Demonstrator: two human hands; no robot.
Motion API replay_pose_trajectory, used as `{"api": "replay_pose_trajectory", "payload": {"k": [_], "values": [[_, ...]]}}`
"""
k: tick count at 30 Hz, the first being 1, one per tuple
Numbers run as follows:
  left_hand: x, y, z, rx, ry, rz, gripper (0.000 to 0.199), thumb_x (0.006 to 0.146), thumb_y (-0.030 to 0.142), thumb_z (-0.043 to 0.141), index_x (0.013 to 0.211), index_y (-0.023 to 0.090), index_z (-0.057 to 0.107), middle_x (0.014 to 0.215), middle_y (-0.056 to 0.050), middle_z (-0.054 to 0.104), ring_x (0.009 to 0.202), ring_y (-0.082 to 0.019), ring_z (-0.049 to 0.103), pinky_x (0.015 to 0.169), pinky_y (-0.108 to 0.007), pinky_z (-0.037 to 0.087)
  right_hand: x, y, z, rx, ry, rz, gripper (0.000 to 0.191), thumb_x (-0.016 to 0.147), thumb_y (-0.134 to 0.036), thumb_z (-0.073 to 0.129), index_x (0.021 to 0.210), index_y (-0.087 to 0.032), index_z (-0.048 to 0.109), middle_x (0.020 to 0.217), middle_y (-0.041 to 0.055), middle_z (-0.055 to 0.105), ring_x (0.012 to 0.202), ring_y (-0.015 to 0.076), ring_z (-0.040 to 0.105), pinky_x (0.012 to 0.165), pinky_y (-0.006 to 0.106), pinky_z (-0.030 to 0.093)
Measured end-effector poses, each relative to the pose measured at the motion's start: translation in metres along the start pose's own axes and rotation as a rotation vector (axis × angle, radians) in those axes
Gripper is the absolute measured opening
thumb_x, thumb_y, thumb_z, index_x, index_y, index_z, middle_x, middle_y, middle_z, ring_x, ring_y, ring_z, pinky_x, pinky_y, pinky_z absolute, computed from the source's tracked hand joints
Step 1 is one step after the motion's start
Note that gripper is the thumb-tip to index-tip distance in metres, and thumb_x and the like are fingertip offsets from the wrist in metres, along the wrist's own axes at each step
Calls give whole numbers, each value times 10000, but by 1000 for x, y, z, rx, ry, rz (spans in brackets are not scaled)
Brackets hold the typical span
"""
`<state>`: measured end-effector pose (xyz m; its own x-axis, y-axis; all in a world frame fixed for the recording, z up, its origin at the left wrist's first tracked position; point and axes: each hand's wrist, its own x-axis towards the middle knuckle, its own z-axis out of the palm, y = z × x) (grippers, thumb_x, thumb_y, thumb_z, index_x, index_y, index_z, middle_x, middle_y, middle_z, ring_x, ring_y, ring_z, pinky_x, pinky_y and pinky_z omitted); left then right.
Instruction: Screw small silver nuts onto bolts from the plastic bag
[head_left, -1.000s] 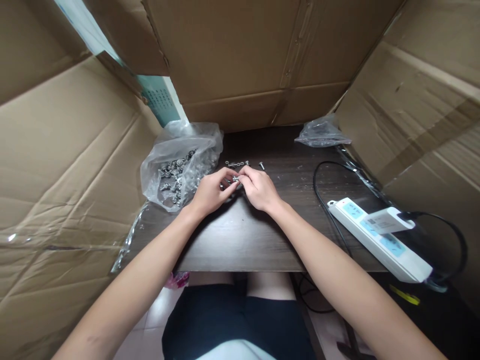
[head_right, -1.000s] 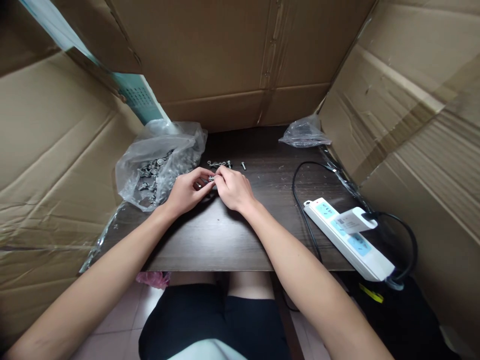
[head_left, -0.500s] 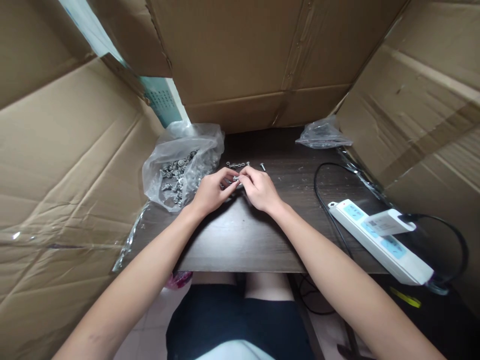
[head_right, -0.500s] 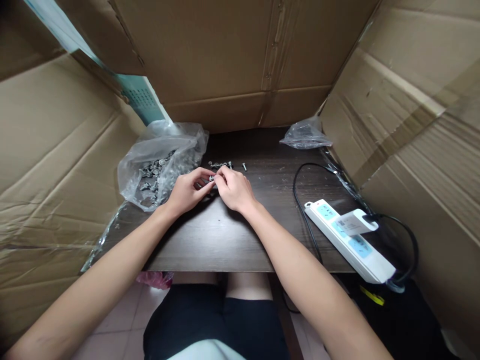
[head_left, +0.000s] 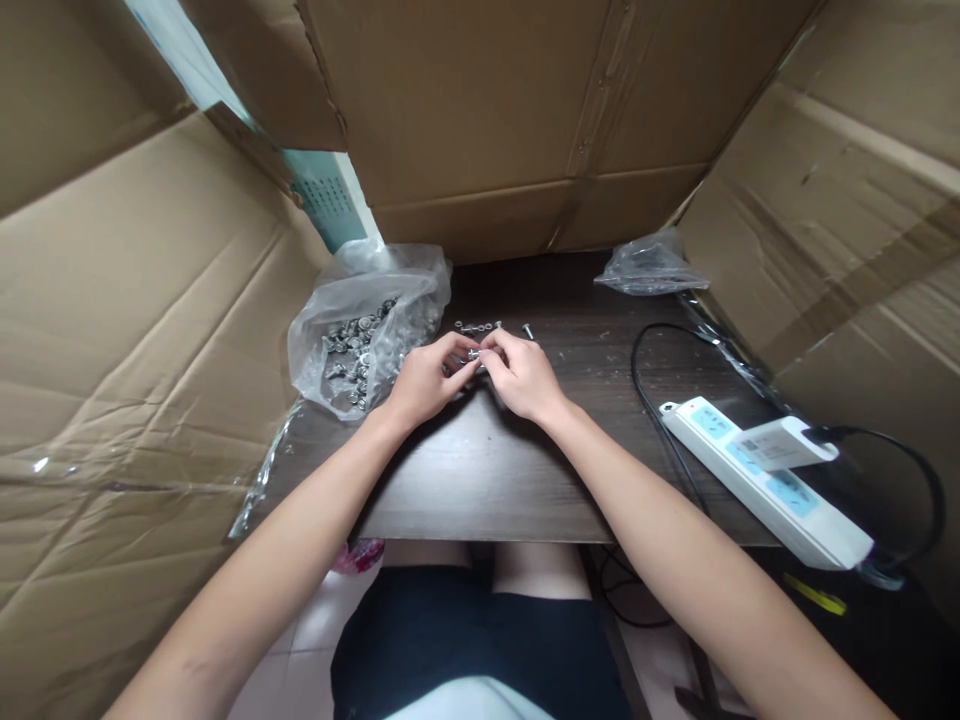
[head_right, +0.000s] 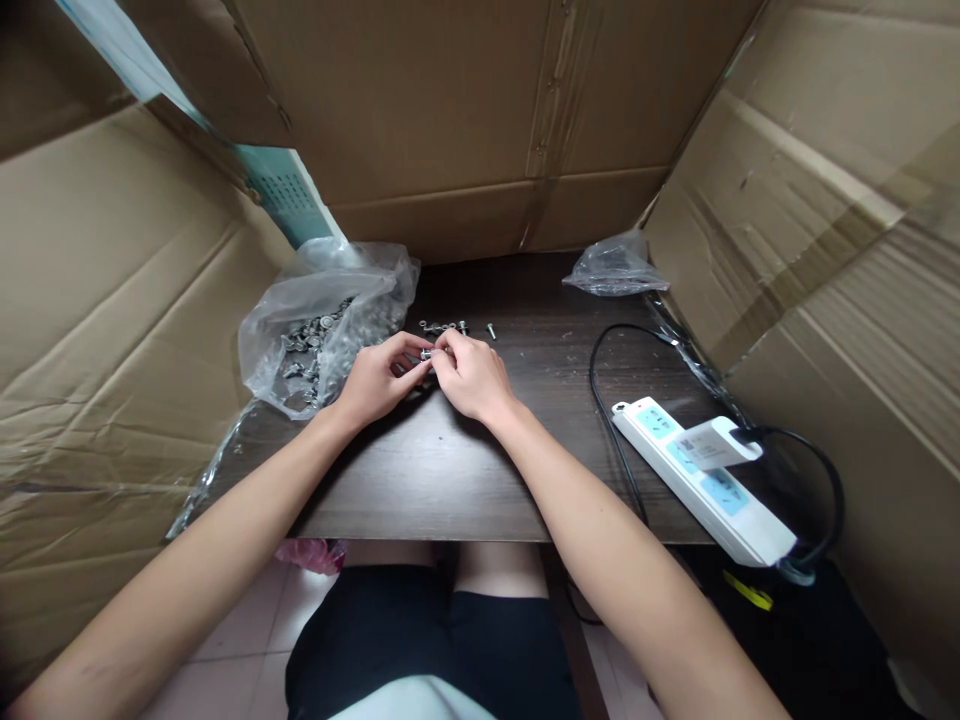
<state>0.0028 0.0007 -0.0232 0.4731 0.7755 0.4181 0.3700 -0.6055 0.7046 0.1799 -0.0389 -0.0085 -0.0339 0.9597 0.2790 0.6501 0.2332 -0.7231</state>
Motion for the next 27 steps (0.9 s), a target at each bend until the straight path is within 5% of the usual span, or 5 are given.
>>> {"api": "replay_pose_trajectory", "payload": {"k": [9,15,27], "values": [[0,-1,1,37,14,15,177,906,251,695,1073,191,683,876,-4,755,666,-113,693,665,-202,557,0,1,1,-30,-3,3,283,989,-342,421,815,-221,609,784,32,679,744,204,614,676,300,369],[0,-1,0,13,10,16,173,911,256,697,1070,191,683,888,-5,758,668,-111,695,665,-199,559,1,1,0,7,8,-13,153,920,-261,494,926,-219,641,788,17,690,723,196,605,669,293,374],[0,-2,0,8,17,14,173,904,268,702,1057,187,687,875,-6,756,665,-114,697,656,-202,557,0,1,1,-11,5,-14,183,959,-295,474,923,-224,639,827,27,700,765,205,625,698,297,396]]}}
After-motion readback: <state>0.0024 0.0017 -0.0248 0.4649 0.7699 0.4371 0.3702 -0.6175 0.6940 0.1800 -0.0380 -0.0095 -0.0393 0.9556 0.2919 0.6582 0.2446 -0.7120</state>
